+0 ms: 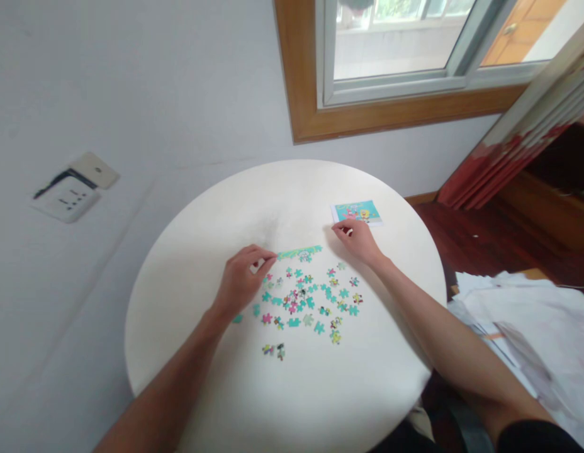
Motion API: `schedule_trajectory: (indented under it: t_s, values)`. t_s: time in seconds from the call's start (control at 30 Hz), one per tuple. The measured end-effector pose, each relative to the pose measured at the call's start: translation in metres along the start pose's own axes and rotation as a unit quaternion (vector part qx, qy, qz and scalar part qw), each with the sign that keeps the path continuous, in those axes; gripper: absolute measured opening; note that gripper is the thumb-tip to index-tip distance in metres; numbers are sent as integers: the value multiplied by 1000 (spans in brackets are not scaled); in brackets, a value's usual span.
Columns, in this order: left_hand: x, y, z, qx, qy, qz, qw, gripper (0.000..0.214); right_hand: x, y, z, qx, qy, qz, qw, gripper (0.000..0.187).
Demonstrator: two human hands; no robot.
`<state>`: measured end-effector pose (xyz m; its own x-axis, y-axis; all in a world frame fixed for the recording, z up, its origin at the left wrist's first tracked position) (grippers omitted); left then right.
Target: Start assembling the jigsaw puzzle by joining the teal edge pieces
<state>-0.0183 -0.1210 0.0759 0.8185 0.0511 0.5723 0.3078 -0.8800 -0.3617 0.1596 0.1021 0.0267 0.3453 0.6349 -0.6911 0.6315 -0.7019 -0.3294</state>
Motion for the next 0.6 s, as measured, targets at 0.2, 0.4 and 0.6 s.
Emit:
schedule_trajectory:
  t_s: [0.2,0.4,0.6]
  values:
    - [-34,-8,-24,68,-32,-38,996,16,0,0,-5,-25,11,-1,1000,18]
    - [-50,-10,-27,75,-44,-57,995,19,-9,16,-24,-160,55,-2,986,14]
    - [-59,-11,-30,74,-40,-66,994,21,-14,54,-47,-219,83,-6,972,14]
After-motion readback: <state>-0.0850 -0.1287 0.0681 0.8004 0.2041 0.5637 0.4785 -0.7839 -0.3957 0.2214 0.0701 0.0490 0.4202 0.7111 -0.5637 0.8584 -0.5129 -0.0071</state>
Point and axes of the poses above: each hand's wrist, its own y-axis away from the middle knuckle, its own z-axis out of the palm, x = y × z, the point moved 4 cm from there along -y, towards the middle knuckle, and after that the axes turned 4 degrees about y, right-handed, at the moved point
